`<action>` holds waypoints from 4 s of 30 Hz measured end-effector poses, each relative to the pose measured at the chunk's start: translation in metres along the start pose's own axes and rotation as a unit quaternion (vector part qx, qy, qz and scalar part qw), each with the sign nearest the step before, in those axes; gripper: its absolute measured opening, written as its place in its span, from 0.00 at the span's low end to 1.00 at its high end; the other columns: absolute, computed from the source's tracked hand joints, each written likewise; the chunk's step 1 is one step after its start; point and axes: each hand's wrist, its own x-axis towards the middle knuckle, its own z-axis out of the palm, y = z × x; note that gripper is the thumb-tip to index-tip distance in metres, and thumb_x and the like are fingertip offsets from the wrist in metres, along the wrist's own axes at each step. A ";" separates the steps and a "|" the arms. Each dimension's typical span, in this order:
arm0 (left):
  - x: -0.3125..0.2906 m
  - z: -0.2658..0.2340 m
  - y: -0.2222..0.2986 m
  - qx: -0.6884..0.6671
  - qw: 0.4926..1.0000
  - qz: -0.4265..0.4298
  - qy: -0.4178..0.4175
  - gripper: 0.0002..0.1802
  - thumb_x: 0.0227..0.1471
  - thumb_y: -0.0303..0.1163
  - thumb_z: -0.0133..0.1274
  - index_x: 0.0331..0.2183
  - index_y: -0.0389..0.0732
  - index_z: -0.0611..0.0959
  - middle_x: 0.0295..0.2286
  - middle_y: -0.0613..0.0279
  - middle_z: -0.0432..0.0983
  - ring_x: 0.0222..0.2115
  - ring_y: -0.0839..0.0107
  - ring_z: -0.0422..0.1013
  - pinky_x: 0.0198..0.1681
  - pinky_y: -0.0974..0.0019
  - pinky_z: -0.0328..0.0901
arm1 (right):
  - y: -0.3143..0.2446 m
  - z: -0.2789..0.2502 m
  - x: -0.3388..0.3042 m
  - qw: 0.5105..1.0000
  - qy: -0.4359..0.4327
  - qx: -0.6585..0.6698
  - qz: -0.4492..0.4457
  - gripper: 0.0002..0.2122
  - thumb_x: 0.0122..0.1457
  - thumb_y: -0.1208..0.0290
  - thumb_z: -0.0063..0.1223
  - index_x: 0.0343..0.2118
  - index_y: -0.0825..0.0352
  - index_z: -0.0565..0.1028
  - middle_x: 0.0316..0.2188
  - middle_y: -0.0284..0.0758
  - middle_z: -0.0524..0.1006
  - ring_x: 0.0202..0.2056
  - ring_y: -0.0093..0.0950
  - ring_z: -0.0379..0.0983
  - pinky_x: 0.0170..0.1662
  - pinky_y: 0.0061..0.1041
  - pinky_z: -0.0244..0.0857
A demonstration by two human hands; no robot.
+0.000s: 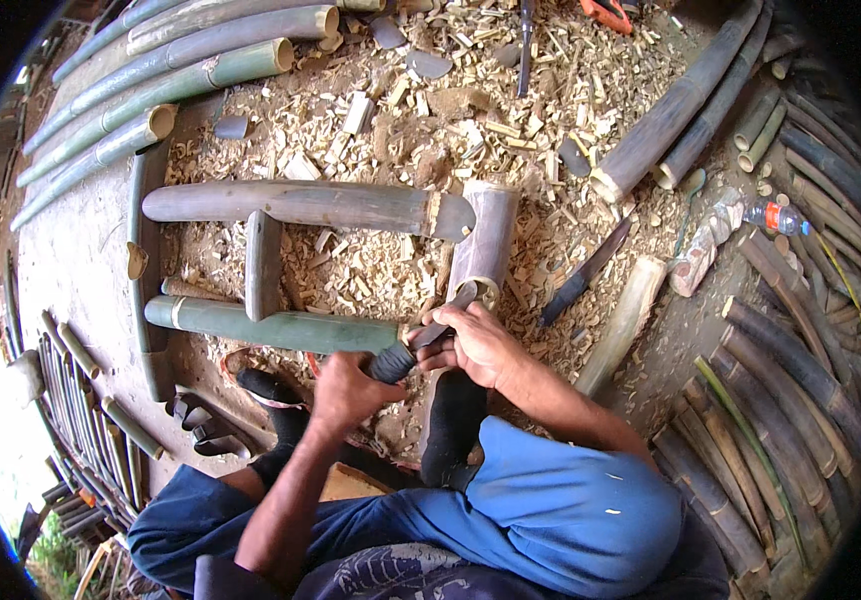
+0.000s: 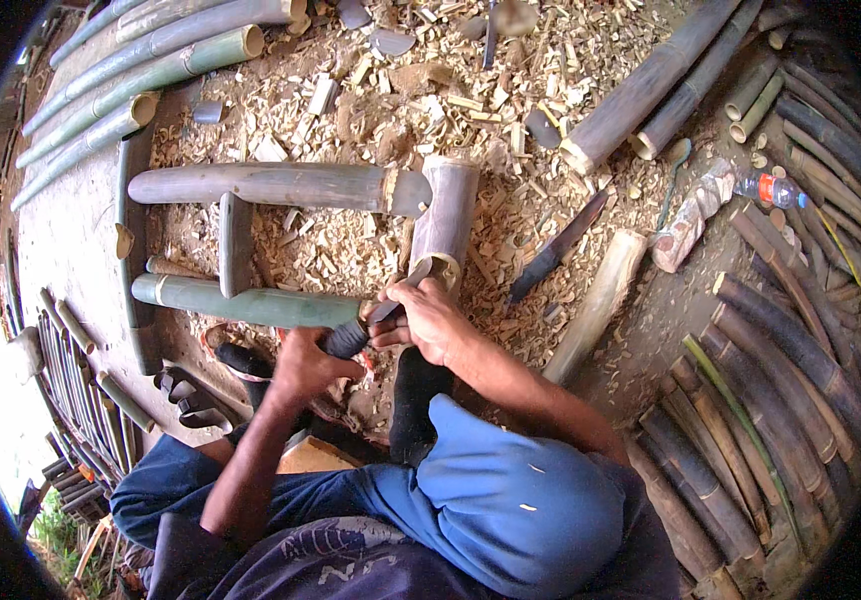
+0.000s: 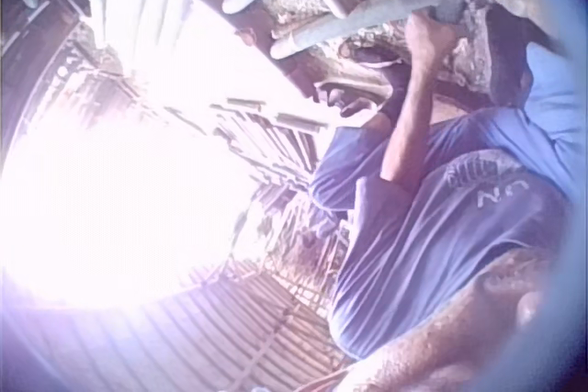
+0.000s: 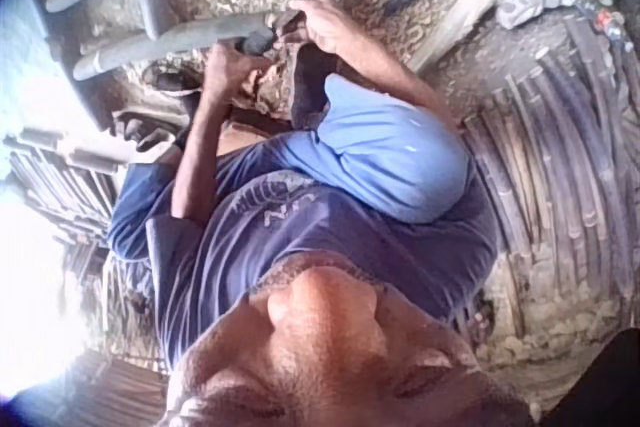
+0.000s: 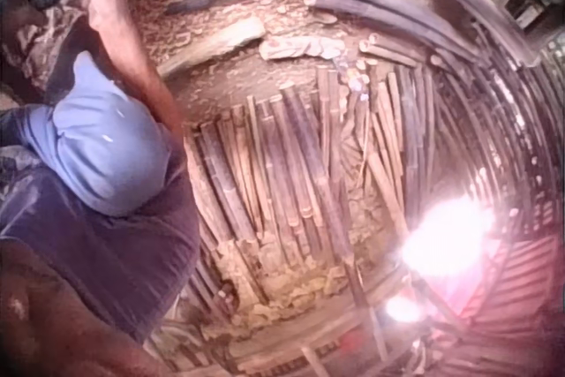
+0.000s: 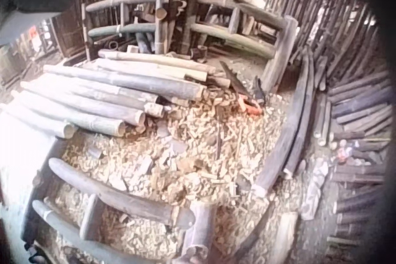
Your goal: The person carves a rectangular hole into a bamboo pole using a knife and mallet, then fits another bamboo pole into the opening by hand.
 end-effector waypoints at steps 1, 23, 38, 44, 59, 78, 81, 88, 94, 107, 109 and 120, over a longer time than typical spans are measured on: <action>-0.003 -0.023 0.025 0.084 0.996 -0.028 0.000 0.30 0.29 0.42 0.74 0.36 0.33 0.88 0.29 0.44 0.84 0.29 0.54 0.81 0.38 0.56 0.74 | 0.005 -0.001 0.002 0.998 -0.021 0.052 -0.013 0.09 0.68 0.68 0.46 0.39 0.69 0.72 0.35 0.45 0.82 0.27 0.36 0.81 0.29 0.38 0.80; 0.003 -0.060 0.129 0.410 0.893 0.165 0.081 0.10 0.39 0.30 0.60 0.29 0.37 0.83 0.25 0.50 0.81 0.28 0.55 0.80 0.36 0.52 0.72 | 0.008 -0.011 -0.017 0.924 -0.147 0.348 -0.050 0.11 0.69 0.67 0.41 0.47 0.65 0.73 0.46 0.46 0.81 0.37 0.36 0.80 0.43 0.41 0.79; 0.023 -0.066 0.143 0.463 0.868 0.174 0.048 0.08 0.41 0.30 0.61 0.28 0.39 0.85 0.26 0.56 0.83 0.29 0.60 0.80 0.35 0.55 0.73 | 0.011 -0.008 -0.005 0.907 -0.142 0.391 -0.059 0.09 0.67 0.69 0.45 0.45 0.64 0.76 0.44 0.41 0.81 0.37 0.33 0.80 0.45 0.40 0.76; 0.014 -0.032 0.145 0.540 0.750 0.367 0.110 0.05 0.45 0.30 0.59 0.28 0.41 0.82 0.30 0.57 0.81 0.35 0.61 0.78 0.38 0.56 0.70 | 0.029 -0.017 0.005 0.878 -0.119 0.458 -0.066 0.09 0.64 0.68 0.47 0.43 0.61 0.76 0.42 0.34 0.82 0.33 0.30 0.77 0.39 0.34 0.71; 0.011 -0.024 0.184 0.627 0.719 0.291 0.067 0.05 0.47 0.29 0.59 0.31 0.41 0.83 0.31 0.60 0.81 0.38 0.65 0.78 0.41 0.57 0.69 | 0.021 -0.014 -0.001 0.836 -0.175 0.515 -0.078 0.09 0.63 0.74 0.49 0.44 0.61 0.78 0.43 0.34 0.82 0.37 0.32 0.79 0.45 0.39 0.72; 0.014 -0.021 0.185 0.617 0.702 0.344 0.094 0.06 0.45 0.28 0.59 0.30 0.43 0.84 0.30 0.60 0.81 0.38 0.64 0.77 0.41 0.59 0.67 | 0.018 -0.012 0.002 0.836 -0.127 0.529 -0.075 0.09 0.66 0.67 0.50 0.46 0.61 0.76 0.43 0.35 0.82 0.38 0.29 0.76 0.43 0.35 0.73; 0.018 -0.032 0.131 0.482 0.779 0.374 0.142 0.06 0.43 0.26 0.58 0.29 0.42 0.81 0.29 0.57 0.80 0.36 0.60 0.77 0.41 0.56 0.67 | 0.036 -0.020 0.019 0.863 -0.151 0.474 -0.093 0.09 0.65 0.65 0.49 0.43 0.61 0.76 0.42 0.35 0.82 0.36 0.30 0.76 0.40 0.33 0.72; -0.003 -0.010 0.042 0.195 0.975 0.052 0.091 0.20 0.32 0.41 0.70 0.30 0.40 0.87 0.25 0.50 0.82 0.29 0.51 0.80 0.36 0.51 0.73 | 0.011 -0.001 -0.012 0.989 -0.039 0.127 -0.062 0.06 0.66 0.72 0.49 0.41 0.66 0.75 0.36 0.39 0.82 0.30 0.28 0.78 0.35 0.37 0.80; 0.016 -0.038 0.157 0.512 0.811 0.259 0.118 0.06 0.42 0.30 0.62 0.27 0.43 0.85 0.28 0.58 0.82 0.35 0.61 0.79 0.40 0.56 0.70 | 0.027 -0.017 0.006 0.871 -0.165 0.452 -0.102 0.09 0.67 0.71 0.49 0.47 0.63 0.76 0.46 0.37 0.80 0.35 0.30 0.80 0.49 0.41 0.75; -0.011 -0.015 0.057 0.203 0.976 -0.001 0.084 0.27 0.29 0.42 0.73 0.35 0.38 0.89 0.25 0.48 0.83 0.28 0.54 0.81 0.36 0.53 0.74 | 0.010 -0.002 -0.004 0.996 -0.022 0.070 -0.058 0.08 0.65 0.69 0.51 0.41 0.67 0.75 0.34 0.40 0.82 0.30 0.29 0.78 0.33 0.37 0.80; -0.004 -0.036 0.099 0.274 0.958 0.043 0.078 0.21 0.31 0.40 0.71 0.31 0.38 0.89 0.24 0.48 0.82 0.28 0.54 0.81 0.35 0.52 0.74 | 0.005 -0.002 -0.012 0.981 -0.042 0.171 -0.085 0.09 0.66 0.69 0.50 0.43 0.69 0.75 0.35 0.40 0.82 0.31 0.29 0.79 0.35 0.37 0.81; -0.018 -0.004 0.141 0.552 0.759 0.326 0.114 0.10 0.43 0.30 0.59 0.31 0.38 0.79 0.29 0.57 0.77 0.32 0.60 0.77 0.36 0.57 0.69 | 0.041 -0.037 0.003 0.861 -0.219 0.448 -0.100 0.11 0.69 0.67 0.46 0.46 0.66 0.76 0.43 0.38 0.82 0.46 0.32 0.80 0.48 0.40 0.79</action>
